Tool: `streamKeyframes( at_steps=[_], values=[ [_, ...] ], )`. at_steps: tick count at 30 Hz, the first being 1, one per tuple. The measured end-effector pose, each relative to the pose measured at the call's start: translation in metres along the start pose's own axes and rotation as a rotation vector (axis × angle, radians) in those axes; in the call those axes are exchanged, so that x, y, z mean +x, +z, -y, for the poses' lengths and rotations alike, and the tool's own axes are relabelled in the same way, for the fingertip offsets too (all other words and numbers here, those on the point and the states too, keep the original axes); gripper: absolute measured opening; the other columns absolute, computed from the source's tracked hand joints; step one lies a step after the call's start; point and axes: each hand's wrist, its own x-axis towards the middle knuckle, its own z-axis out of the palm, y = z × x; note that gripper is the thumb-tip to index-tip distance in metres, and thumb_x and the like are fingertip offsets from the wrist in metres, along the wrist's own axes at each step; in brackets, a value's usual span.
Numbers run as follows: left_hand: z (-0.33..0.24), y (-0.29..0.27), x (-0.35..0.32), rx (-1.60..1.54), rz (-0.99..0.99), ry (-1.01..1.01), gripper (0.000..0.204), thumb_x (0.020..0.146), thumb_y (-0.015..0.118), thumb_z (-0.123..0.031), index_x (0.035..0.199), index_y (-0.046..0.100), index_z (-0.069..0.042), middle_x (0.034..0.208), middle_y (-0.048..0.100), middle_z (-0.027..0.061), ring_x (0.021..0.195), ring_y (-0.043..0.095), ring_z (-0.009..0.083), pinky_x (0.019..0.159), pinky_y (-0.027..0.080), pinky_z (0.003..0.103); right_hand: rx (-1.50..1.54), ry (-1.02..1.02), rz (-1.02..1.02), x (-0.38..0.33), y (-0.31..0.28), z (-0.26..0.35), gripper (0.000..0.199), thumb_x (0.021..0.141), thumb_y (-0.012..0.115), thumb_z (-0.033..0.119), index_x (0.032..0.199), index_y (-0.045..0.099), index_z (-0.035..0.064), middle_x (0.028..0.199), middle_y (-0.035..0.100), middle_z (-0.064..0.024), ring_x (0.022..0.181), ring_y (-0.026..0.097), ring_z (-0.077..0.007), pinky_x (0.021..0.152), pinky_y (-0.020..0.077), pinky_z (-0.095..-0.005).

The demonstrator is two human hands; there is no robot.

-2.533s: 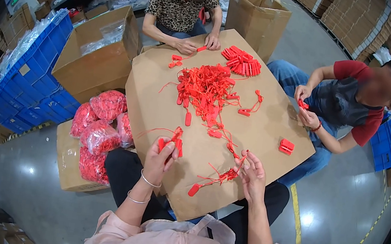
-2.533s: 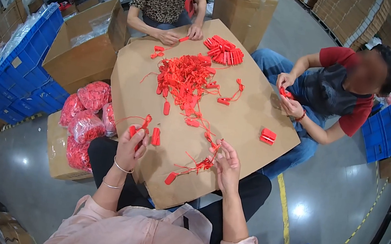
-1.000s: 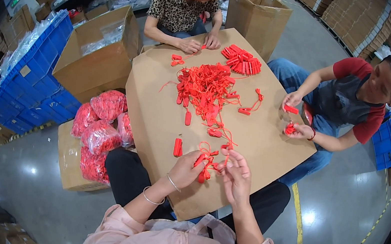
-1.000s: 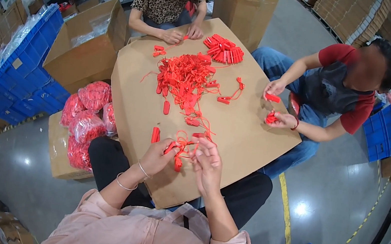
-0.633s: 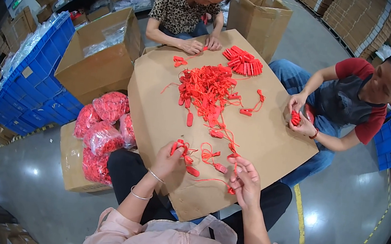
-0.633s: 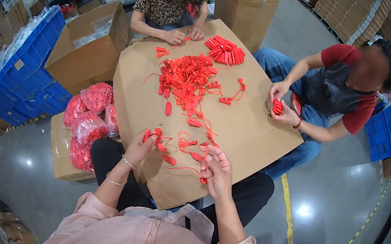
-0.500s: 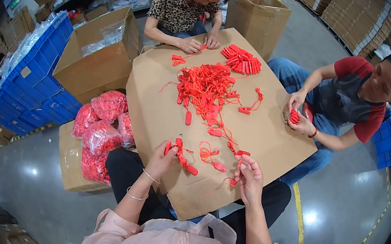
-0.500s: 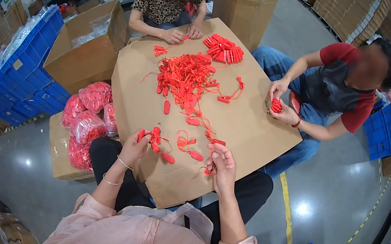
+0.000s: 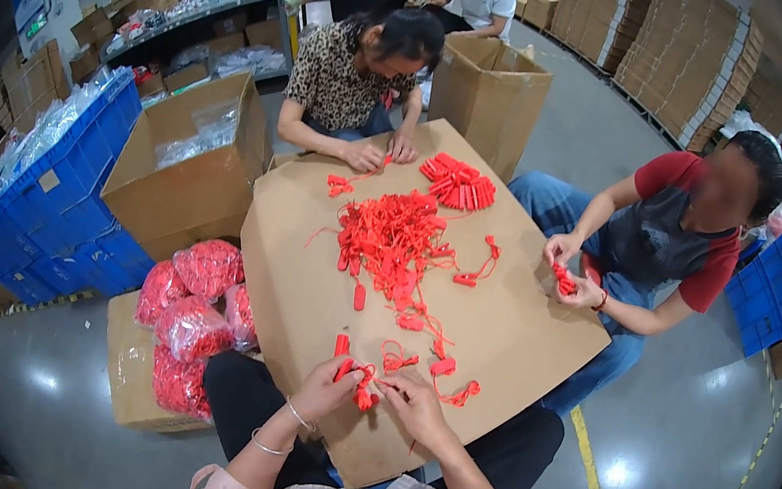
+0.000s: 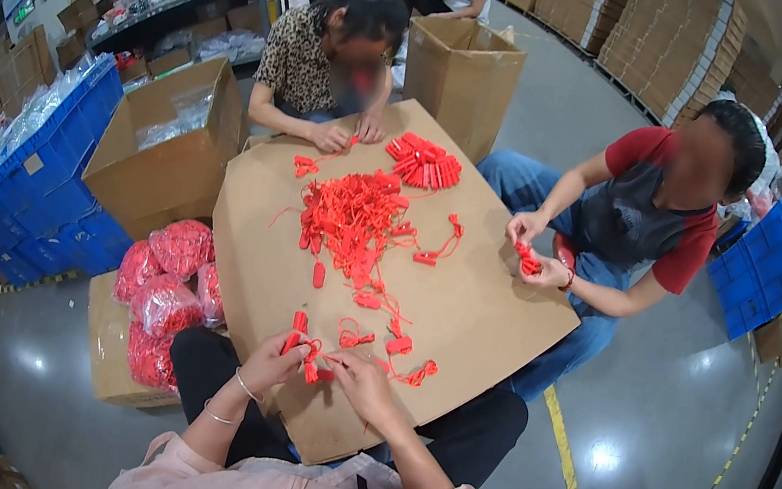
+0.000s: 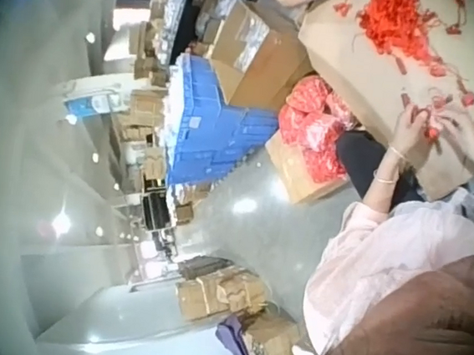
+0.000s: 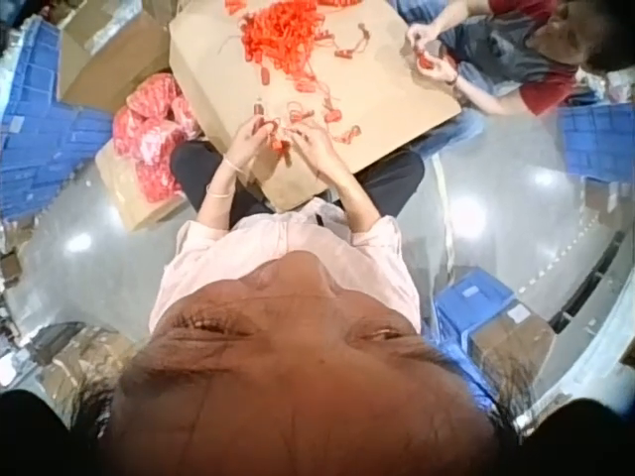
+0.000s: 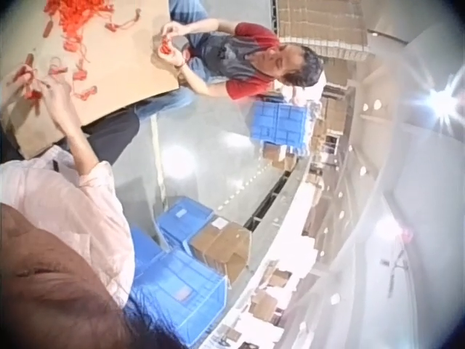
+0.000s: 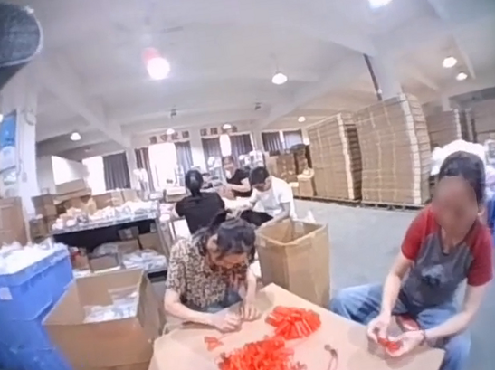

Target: Assembling red plastic tags by attaching strings to them.

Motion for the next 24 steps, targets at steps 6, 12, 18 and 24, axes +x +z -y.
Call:
streamKeyframes(
  at_steps=[6, 12, 18, 24],
  values=[
    [0.018, -0.016, 0.008, -0.163, -0.118, -0.138, 0.012, 0.088, 0.049, -0.014, 0.095, 0.051, -0.005, 0.065, 0.053, -0.0004, 0.041, 0.038, 0.0033, 0.037, 0.027, 0.017, 0.418, 0.18, -0.081, -0.039, -0.02, -0.017, 0.02, 0.086, 0.054, 0.009, 0.103, 0.061, 0.001, 0.082, 0.062, -0.0034, 0.065, 0.052, -0.006, 0.058, 0.0425, -0.0193],
    [0.039, -0.003, 0.011, -0.05, -0.037, -0.15, 0.011, 0.087, 0.049, -0.015, 0.089, 0.052, -0.005, 0.064, 0.054, -0.0003, 0.044, 0.04, 0.0044, 0.039, 0.03, 0.019, 0.618, 0.261, -0.2, -0.065, -0.034, -0.008, 0.018, 0.086, 0.053, 0.006, 0.101, 0.061, 0.0007, 0.083, 0.063, -0.0068, 0.067, 0.056, -0.0069, 0.057, 0.0446, -0.0185],
    [0.064, 0.007, 0.02, 0.063, 0.018, -0.134, 0.012, 0.087, 0.051, -0.016, 0.081, 0.051, -0.005, 0.06, 0.047, -0.0029, 0.051, 0.042, 0.0054, 0.045, 0.034, 0.021, 0.972, 0.19, -0.247, -0.065, -0.035, -0.005, 0.018, 0.084, 0.052, 0.0, 0.1, 0.058, -0.0037, 0.085, 0.063, -0.014, 0.073, 0.062, -0.0165, 0.065, 0.0514, -0.0253],
    [0.085, 0.011, 0.022, 0.271, -0.004, 0.01, 0.014, 0.086, 0.052, -0.016, 0.08, 0.051, -0.003, 0.064, 0.05, 0.0031, 0.056, 0.047, 0.0098, 0.052, 0.04, 0.026, 1.354, 0.161, 0.086, -0.06, -0.029, 0.011, 0.024, 0.087, 0.043, -0.003, 0.109, 0.052, -0.0074, 0.1, 0.059, -0.0198, 0.093, 0.059, -0.0262, 0.081, 0.0489, -0.0352]
  ],
)
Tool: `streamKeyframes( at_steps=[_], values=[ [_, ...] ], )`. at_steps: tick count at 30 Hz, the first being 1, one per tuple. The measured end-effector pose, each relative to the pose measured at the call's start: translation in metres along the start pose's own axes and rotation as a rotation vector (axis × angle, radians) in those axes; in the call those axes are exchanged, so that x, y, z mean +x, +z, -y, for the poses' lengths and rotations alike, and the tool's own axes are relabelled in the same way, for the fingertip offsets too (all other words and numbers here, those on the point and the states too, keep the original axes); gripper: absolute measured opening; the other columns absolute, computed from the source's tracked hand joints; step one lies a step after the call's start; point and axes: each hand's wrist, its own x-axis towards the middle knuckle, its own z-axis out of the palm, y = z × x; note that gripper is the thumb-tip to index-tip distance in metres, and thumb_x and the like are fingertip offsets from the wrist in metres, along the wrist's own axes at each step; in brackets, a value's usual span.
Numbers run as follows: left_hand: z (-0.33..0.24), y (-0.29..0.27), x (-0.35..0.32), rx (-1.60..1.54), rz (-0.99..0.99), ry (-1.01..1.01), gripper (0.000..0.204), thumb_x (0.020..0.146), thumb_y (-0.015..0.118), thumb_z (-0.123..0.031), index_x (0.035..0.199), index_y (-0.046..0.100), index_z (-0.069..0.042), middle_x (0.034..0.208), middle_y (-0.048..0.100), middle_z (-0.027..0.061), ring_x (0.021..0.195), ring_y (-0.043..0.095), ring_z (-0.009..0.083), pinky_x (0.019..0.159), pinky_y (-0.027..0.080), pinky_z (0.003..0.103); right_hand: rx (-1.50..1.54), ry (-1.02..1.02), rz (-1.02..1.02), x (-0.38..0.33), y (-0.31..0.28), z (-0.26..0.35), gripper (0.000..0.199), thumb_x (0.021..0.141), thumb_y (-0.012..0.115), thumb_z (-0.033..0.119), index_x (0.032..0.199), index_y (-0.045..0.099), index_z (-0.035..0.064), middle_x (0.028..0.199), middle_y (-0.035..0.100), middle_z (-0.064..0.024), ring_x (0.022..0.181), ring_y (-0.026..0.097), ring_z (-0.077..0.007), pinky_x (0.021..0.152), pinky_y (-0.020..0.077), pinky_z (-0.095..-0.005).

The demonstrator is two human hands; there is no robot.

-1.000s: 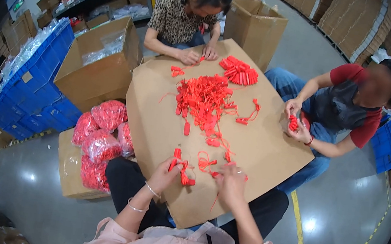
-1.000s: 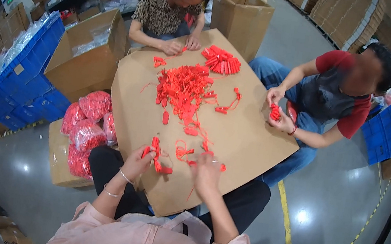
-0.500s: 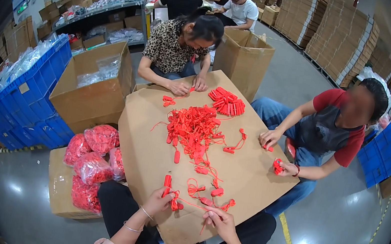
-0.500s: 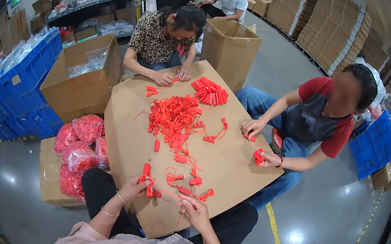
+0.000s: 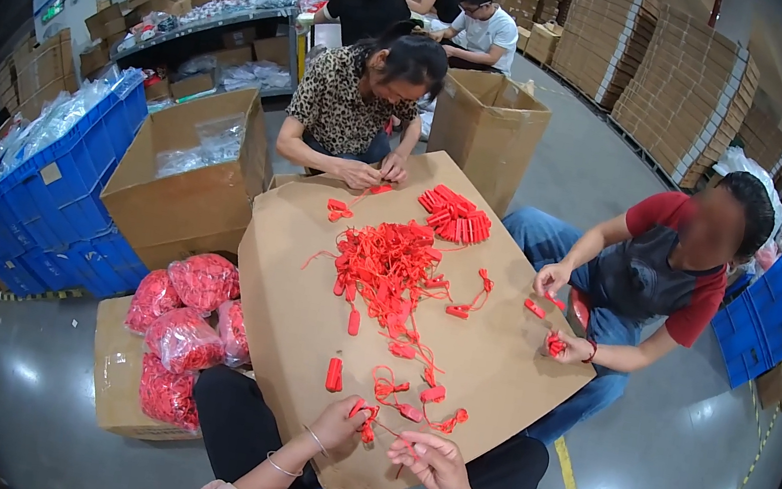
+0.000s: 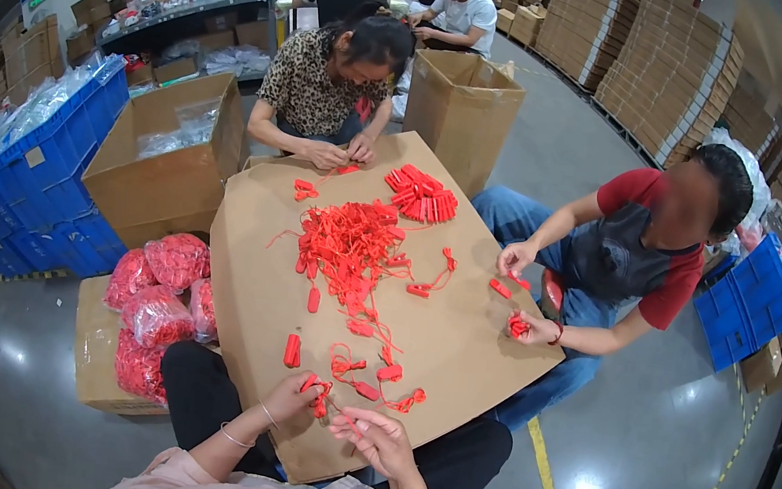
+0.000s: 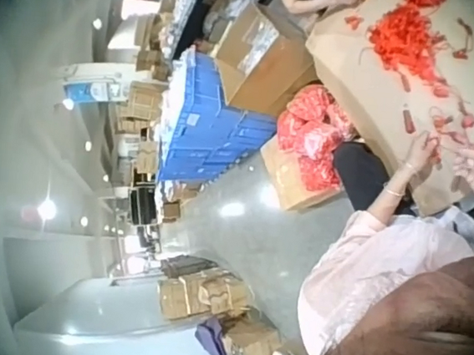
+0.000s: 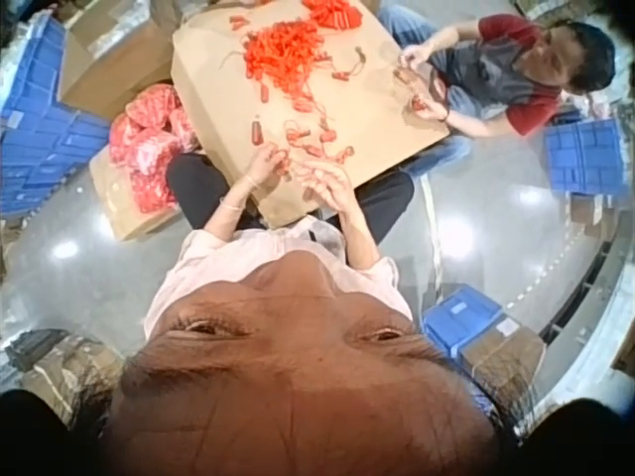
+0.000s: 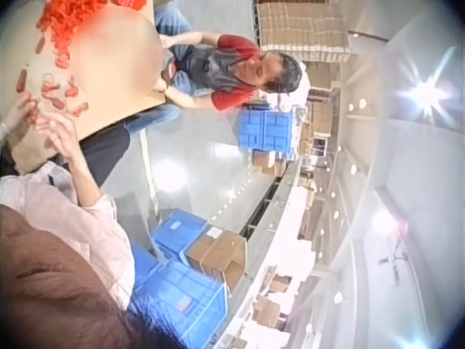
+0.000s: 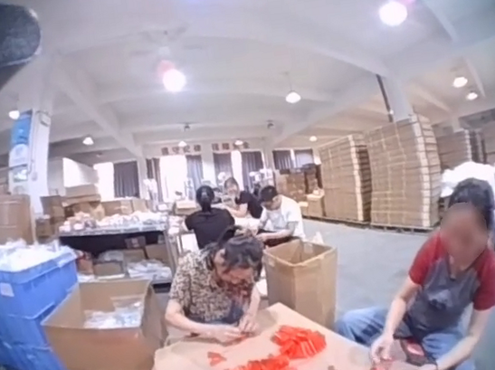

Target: Assembling red plastic tags by attaching strings to them.

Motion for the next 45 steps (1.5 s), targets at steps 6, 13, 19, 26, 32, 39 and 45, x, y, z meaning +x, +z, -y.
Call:
streamKeyframes(
  at_steps=[6, 13, 19, 26, 32, 39, 45],
  values=[
    [-0.01, -0.004, -0.004, 0.334, -0.202, 0.266, 0.017, 0.085, 0.051, -0.014, 0.095, 0.057, -0.001, 0.083, 0.059, 0.0089, 0.076, 0.057, 0.0181, 0.068, 0.045, 0.028, -0.101, 0.003, 0.078, 0.001, 0.001, -0.006, 0.027, 0.087, 0.043, -0.003, 0.112, 0.05, -0.0077, 0.11, 0.054, -0.0219, 0.105, 0.053, -0.0286, 0.089, 0.0447, -0.0389],
    [-0.03, -0.011, -0.015, -0.126, -0.343, 0.119, 0.017, 0.085, 0.053, -0.014, 0.094, 0.059, 0.0, 0.077, 0.059, 0.0047, 0.068, 0.058, 0.0115, 0.065, 0.046, 0.025, -0.636, -0.199, -0.253, 0.014, -0.006, -0.023, 0.009, 0.083, 0.057, 0.004, 0.089, 0.059, -0.0024, 0.08, 0.061, -0.0066, 0.072, 0.058, -0.0098, 0.065, 0.0462, -0.0222],
    [-0.049, -0.007, -0.028, -0.249, -0.075, 0.029, 0.017, 0.084, 0.057, -0.017, 0.089, 0.061, -0.001, 0.072, 0.058, 0.0006, 0.066, 0.053, 0.0054, 0.062, 0.044, 0.02, -0.967, -0.164, -0.319, 0.02, 0.0, -0.031, 0.006, 0.079, 0.061, 0.006, 0.084, 0.061, 0.0019, 0.078, 0.061, -0.0034, 0.072, 0.056, -0.0098, 0.065, 0.044, -0.0226],
    [-0.049, 0.0, -0.033, -0.041, 0.02, 0.075, 0.015, 0.081, 0.062, -0.015, 0.088, 0.061, -0.002, 0.078, 0.062, 0.0009, 0.072, 0.055, 0.0052, 0.067, 0.045, 0.021, -1.228, -0.16, -0.238, 0.021, 0.004, -0.029, 0.007, 0.079, 0.061, 0.007, 0.083, 0.062, 0.0016, 0.08, 0.061, -0.0052, 0.073, 0.057, -0.0122, 0.068, 0.0453, -0.0247],
    [-0.046, 0.001, -0.034, 0.062, 0.069, 0.122, 0.019, 0.081, 0.061, -0.018, 0.09, 0.061, -0.002, 0.078, 0.063, 0.0054, 0.072, 0.059, 0.008, 0.067, 0.047, 0.023, -1.208, -0.125, -0.27, 0.018, -0.004, -0.035, 0.008, 0.079, 0.061, 0.008, 0.083, 0.062, 0.0016, 0.079, 0.061, -0.0053, 0.071, 0.057, -0.0112, 0.066, 0.0448, -0.0235],
    [-0.047, 0.0, -0.036, 0.105, 0.056, 0.071, 0.019, 0.082, 0.06, -0.02, 0.084, 0.061, -0.002, 0.073, 0.062, 0.0034, 0.067, 0.056, 0.0068, 0.061, 0.045, 0.022, -1.266, -0.12, -0.292, 0.016, 0.0, -0.034, 0.008, 0.079, 0.06, 0.008, 0.085, 0.063, 0.0028, 0.078, 0.061, -0.0044, 0.069, 0.056, -0.0098, 0.062, 0.0442, -0.0229],
    [-0.037, 0.0, -0.032, 0.0, 0.091, -0.012, 0.017, 0.084, 0.059, -0.019, 0.081, 0.061, -0.002, 0.069, 0.058, -0.0012, 0.065, 0.051, 0.0048, 0.061, 0.042, 0.02, -1.219, -0.245, -0.272, 0.018, 0.002, -0.035, 0.009, 0.078, 0.062, 0.008, 0.086, 0.063, 0.0038, 0.077, 0.06, -0.0043, 0.065, 0.054, -0.0093, 0.057, 0.0426, -0.0216]
  ],
)
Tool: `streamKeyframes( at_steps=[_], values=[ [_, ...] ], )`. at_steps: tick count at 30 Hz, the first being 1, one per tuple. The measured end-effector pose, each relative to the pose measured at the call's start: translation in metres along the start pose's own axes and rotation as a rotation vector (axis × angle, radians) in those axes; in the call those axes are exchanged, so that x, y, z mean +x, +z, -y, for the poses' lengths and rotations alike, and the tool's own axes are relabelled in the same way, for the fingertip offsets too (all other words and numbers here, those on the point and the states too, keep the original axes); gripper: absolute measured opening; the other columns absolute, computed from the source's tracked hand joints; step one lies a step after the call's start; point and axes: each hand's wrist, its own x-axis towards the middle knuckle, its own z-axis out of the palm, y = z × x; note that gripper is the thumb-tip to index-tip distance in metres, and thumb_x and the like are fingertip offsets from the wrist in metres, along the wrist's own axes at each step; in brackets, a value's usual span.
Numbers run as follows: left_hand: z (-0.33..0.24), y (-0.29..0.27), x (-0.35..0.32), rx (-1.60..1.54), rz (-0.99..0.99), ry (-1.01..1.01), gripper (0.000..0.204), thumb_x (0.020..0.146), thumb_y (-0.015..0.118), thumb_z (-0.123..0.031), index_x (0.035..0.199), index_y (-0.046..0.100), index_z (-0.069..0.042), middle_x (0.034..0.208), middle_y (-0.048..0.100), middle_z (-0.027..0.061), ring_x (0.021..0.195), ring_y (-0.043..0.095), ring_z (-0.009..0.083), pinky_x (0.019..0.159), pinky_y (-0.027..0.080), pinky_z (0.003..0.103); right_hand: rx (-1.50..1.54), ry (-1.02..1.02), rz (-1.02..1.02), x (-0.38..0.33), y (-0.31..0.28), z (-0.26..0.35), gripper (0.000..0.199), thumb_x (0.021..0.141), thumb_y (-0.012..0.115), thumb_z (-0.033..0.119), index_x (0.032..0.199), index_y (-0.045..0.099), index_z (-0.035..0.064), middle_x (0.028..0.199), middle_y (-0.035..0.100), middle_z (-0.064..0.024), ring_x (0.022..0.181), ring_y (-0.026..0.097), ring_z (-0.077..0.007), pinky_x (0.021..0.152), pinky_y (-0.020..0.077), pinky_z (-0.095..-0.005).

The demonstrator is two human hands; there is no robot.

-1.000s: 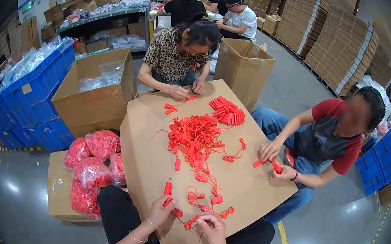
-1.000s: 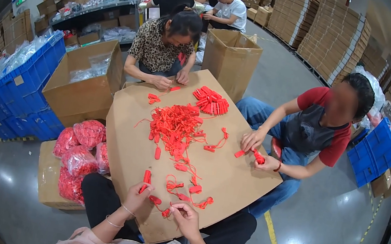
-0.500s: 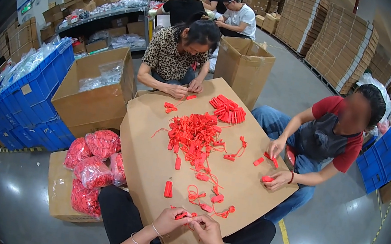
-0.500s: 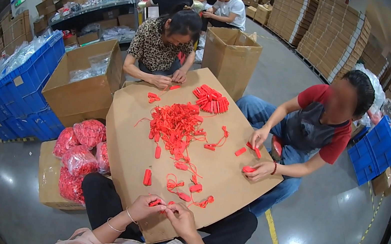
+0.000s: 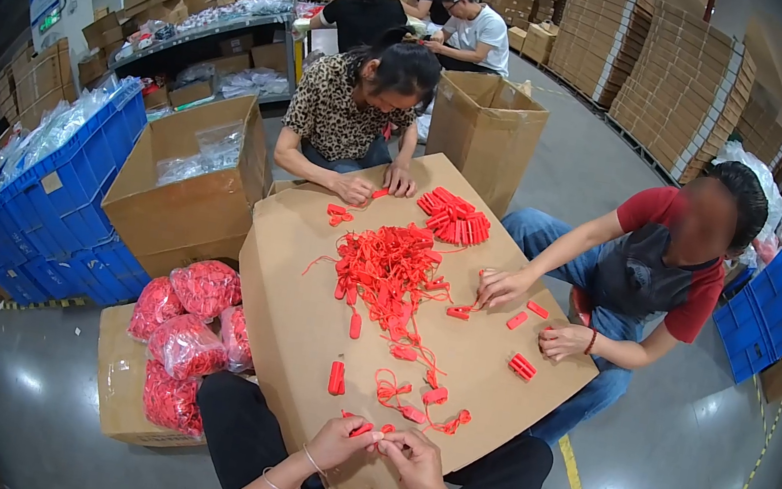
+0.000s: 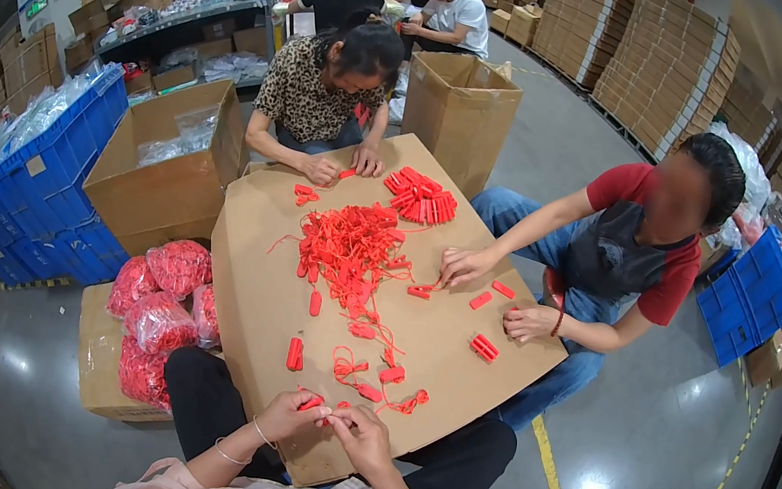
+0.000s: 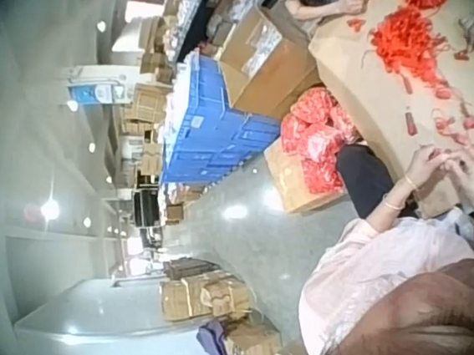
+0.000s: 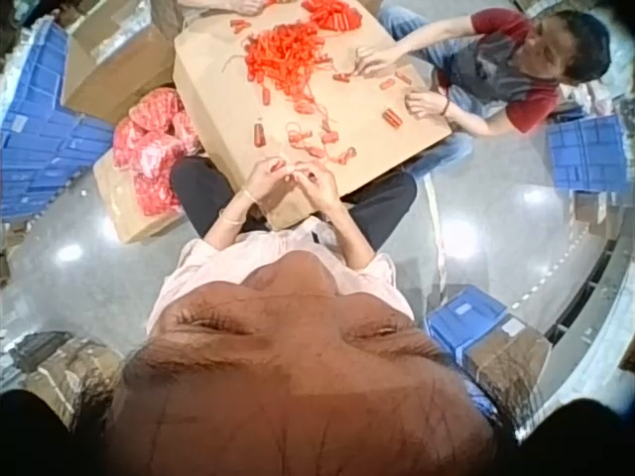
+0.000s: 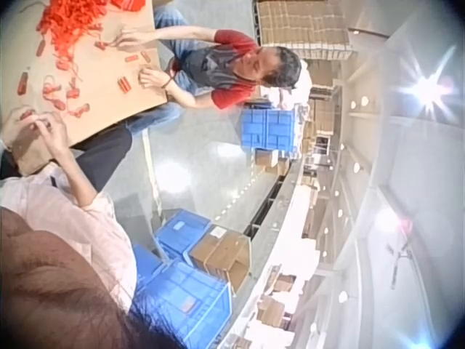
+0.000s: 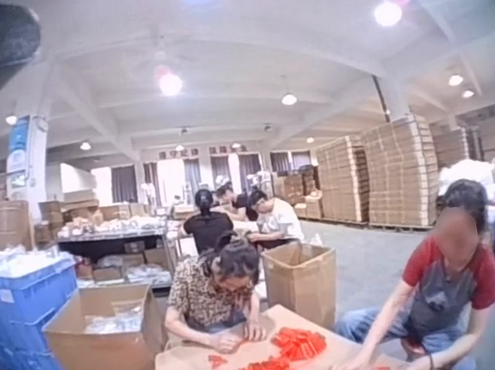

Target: Assembling red plastic tags by attaching strings to them.

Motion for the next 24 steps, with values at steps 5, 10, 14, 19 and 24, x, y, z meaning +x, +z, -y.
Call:
streamKeyframes(
  at_steps=[5, 10, 14, 19, 24],
  values=[
    [0.005, -0.002, 0.003, -0.252, -0.027, -0.076, 0.018, 0.085, 0.058, -0.02, 0.081, 0.062, -0.002, 0.067, 0.056, -0.0038, 0.064, 0.048, 0.004, 0.059, 0.04, 0.019, -0.127, -0.085, -0.035, 0.003, -0.002, 0.001, 0.007, 0.078, 0.062, 0.007, 0.083, 0.061, 0.0025, 0.074, 0.057, -0.0053, 0.058, 0.051, -0.0108, 0.054, 0.0412, -0.0223],
    [0.003, -0.005, -0.001, -0.182, -0.105, -0.082, 0.021, 0.086, 0.056, -0.021, 0.088, 0.062, -0.001, 0.068, 0.054, -0.0039, 0.061, 0.047, 0.0034, 0.056, 0.039, 0.018, -0.038, 0.014, -0.07, -0.004, -0.003, -0.002, 0.009, 0.08, 0.06, 0.008, 0.083, 0.057, 0.0005, 0.075, 0.057, -0.0085, 0.064, 0.055, -0.0154, 0.059, 0.0453, -0.026],
    [0.007, -0.014, -0.009, -0.43, -0.008, -0.157, 0.027, 0.088, 0.051, -0.021, 0.105, 0.058, -0.002, 0.069, 0.05, -0.0045, 0.058, 0.043, 0.0018, 0.05, 0.034, 0.016, 0.096, 0.058, -0.066, -0.011, 0.0, -0.015, 0.009, 0.081, 0.06, 0.008, 0.083, 0.057, -0.0002, 0.075, 0.057, -0.0077, 0.064, 0.054, -0.0122, 0.058, 0.0446, -0.0238],
    [0.003, -0.016, -0.01, -0.37, -0.014, -0.181, 0.027, 0.085, 0.055, -0.013, 0.109, 0.054, -0.002, 0.071, 0.053, -0.0036, 0.059, 0.046, 0.0026, 0.047, 0.035, 0.015, 0.032, 0.078, -0.072, -0.007, -0.003, -0.006, 0.008, 0.081, 0.06, 0.006, 0.083, 0.058, -0.0007, 0.073, 0.057, -0.0044, 0.063, 0.052, -0.0086, 0.058, 0.0431, -0.0224],
    [0.0, -0.011, -0.009, -0.296, -0.033, -0.116, 0.028, 0.082, 0.059, -0.008, 0.108, 0.053, -0.002, 0.074, 0.055, -0.0011, 0.059, 0.049, 0.0037, 0.049, 0.039, 0.016, 0.027, 0.047, -0.058, 0.003, -0.006, 0.003, 0.009, 0.08, 0.06, 0.006, 0.087, 0.06, -0.0009, 0.075, 0.058, -0.0073, 0.061, 0.053, -0.0104, 0.054, 0.0422, -0.0225]
  ],
)
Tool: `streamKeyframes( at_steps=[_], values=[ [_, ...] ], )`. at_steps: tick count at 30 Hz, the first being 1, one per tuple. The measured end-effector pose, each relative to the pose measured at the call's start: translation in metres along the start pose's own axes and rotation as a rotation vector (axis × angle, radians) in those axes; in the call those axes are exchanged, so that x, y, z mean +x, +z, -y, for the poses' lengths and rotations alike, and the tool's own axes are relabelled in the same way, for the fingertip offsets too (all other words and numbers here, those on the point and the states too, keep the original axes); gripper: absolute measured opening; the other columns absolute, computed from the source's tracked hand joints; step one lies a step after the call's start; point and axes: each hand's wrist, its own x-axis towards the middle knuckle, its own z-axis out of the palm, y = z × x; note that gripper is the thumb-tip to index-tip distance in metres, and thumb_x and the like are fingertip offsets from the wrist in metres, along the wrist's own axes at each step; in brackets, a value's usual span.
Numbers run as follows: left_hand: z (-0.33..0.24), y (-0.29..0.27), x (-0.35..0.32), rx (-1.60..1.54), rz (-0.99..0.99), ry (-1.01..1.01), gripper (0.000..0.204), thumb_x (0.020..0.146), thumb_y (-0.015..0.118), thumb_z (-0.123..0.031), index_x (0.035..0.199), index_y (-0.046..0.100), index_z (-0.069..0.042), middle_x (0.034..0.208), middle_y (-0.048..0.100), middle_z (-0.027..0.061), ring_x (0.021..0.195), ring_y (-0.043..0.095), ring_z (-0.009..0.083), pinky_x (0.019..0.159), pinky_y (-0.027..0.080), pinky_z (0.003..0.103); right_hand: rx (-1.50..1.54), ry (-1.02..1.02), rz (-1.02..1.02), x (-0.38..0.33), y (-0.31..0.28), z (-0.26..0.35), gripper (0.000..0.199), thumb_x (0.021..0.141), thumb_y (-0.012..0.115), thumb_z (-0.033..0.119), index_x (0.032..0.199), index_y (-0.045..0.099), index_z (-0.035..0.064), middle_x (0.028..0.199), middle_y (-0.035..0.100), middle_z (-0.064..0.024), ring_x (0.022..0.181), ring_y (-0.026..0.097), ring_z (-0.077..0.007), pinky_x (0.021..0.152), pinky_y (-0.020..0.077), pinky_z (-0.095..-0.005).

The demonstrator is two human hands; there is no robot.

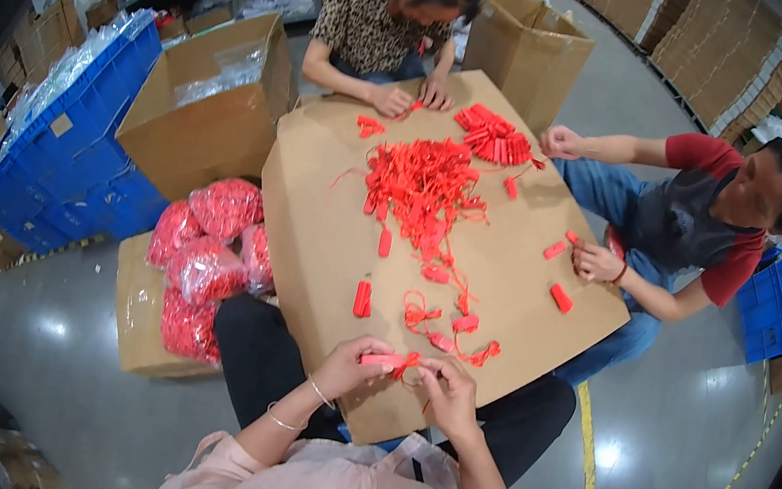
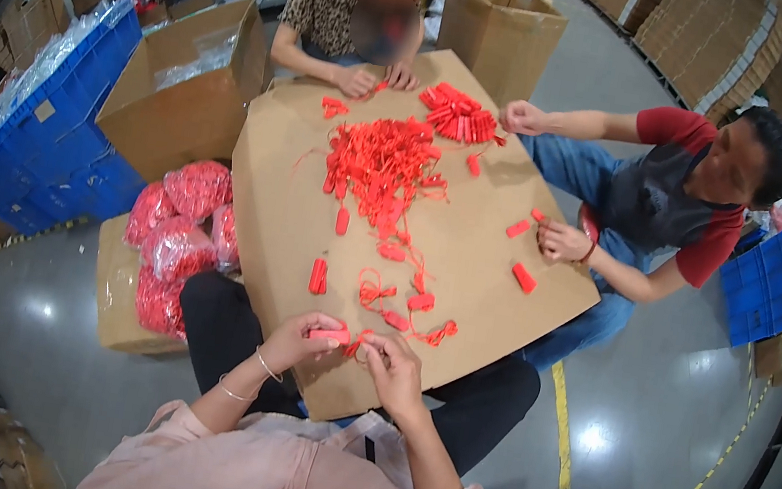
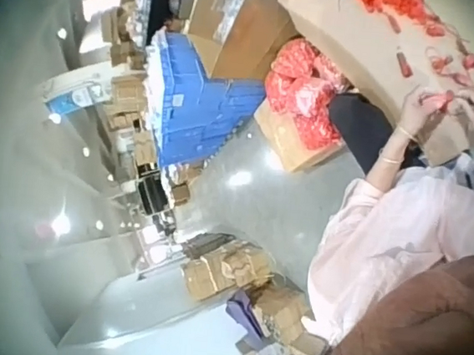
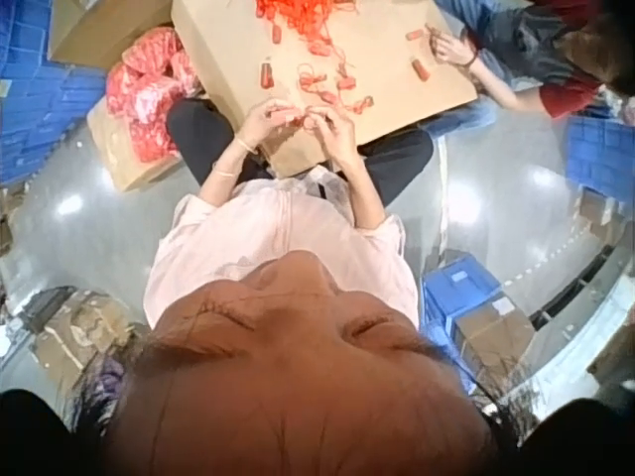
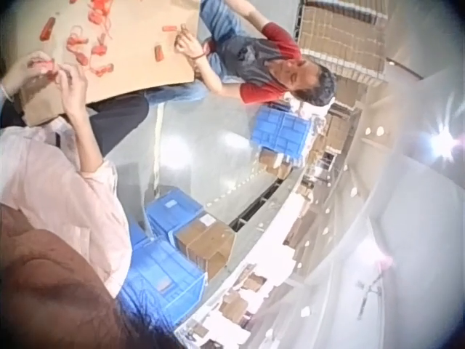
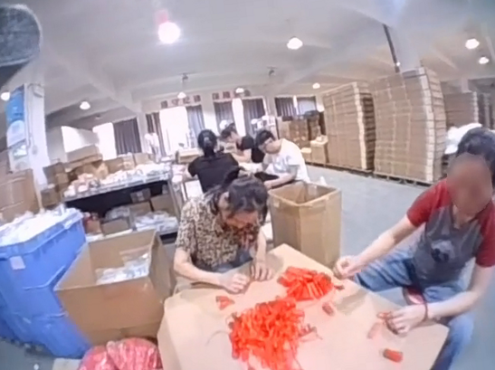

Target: Assembling red plastic tags by attaching strings to them.

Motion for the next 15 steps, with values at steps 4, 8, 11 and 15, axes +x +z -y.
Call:
streamKeyframes(
  at_steps=[4, 8, 11, 15],
  values=[
    [-0.001, 0.002, -0.004, -0.039, 0.053, 0.044, 0.029, 0.081, 0.059, -0.007, 0.109, 0.054, -0.002, 0.08, 0.057, -0.0011, 0.064, 0.05, 0.0038, 0.055, 0.042, 0.018, -0.079, -0.11, 0.049, 0.005, -0.001, 0.01, 0.011, 0.079, 0.06, 0.004, 0.088, 0.06, -0.0008, 0.078, 0.057, -0.0087, 0.062, 0.057, -0.0126, 0.054, 0.0449, -0.024],
    [0.001, 0.002, -0.007, 0.002, 0.088, 0.024, 0.03, 0.081, 0.058, -0.005, 0.11, 0.054, -0.003, 0.079, 0.055, -0.0025, 0.063, 0.049, 0.003, 0.056, 0.041, 0.018, -0.116, -0.096, 0.106, 0.003, 0.001, 0.012, 0.009, 0.078, 0.06, 0.004, 0.087, 0.06, 0.0, 0.077, 0.056, -0.0077, 0.064, 0.055, -0.0145, 0.055, 0.0446, -0.0255],
    [0.002, 0.002, -0.007, 0.047, 0.119, 0.021, 0.03, 0.081, 0.057, -0.004, 0.111, 0.054, -0.003, 0.079, 0.054, -0.0035, 0.064, 0.048, 0.0019, 0.056, 0.041, 0.017, -0.169, -0.128, 0.148, 0.002, 0.0, 0.008, 0.008, 0.077, 0.061, 0.004, 0.084, 0.059, 0.0004, 0.075, 0.055, -0.0072, 0.066, 0.054, -0.0164, 0.055, 0.0438, -0.0266],
    [0.008, 0.002, -0.006, 0.044, 0.14, 0.071, 0.032, 0.08, 0.058, -0.004, 0.112, 0.054, -0.003, 0.084, 0.055, -0.0037, 0.068, 0.047, 0.0009, 0.059, 0.041, 0.017, -0.311, -0.304, 0.179, 0.006, 0.001, 0.007, 0.006, 0.076, 0.061, 0.006, 0.08, 0.058, 0.0018, 0.073, 0.053, -0.009, 0.066, 0.054, -0.0213, 0.056, 0.0442, -0.0303]
  ],
)
